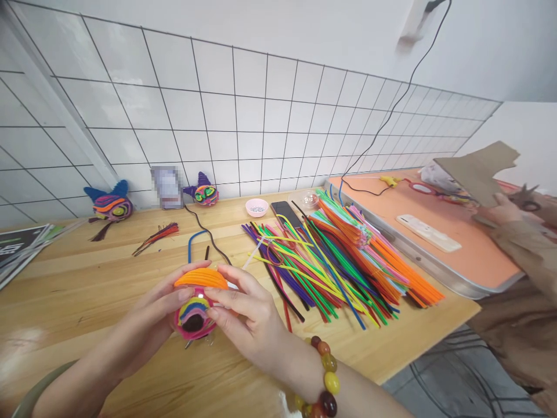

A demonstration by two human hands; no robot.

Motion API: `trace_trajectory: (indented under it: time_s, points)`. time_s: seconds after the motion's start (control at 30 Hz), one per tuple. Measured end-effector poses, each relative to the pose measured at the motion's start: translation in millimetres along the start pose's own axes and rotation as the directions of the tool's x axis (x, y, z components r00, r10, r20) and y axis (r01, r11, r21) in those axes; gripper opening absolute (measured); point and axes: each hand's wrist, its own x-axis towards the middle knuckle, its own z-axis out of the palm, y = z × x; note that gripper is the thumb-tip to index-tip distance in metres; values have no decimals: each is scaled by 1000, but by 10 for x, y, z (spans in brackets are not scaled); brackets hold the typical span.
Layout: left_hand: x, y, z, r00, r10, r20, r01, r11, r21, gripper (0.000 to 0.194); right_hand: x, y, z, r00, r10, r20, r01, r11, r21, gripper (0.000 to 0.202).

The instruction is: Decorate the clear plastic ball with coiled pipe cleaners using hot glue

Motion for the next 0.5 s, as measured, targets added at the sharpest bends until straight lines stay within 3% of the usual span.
trace_trajectory:
  time_s: [0.3, 0.5]
  points:
    - [47, -33, -1, 997, 18, -69, -20, 999, -26, 41, -26, 11, 16, 998, 63, 21, -63, 998, -3, 35]
    - [63, 43, -61, 986, 77, -149, -90, 992, -88, 49, 97, 166, -191, 968, 201, -150, -199, 980, 25, 23]
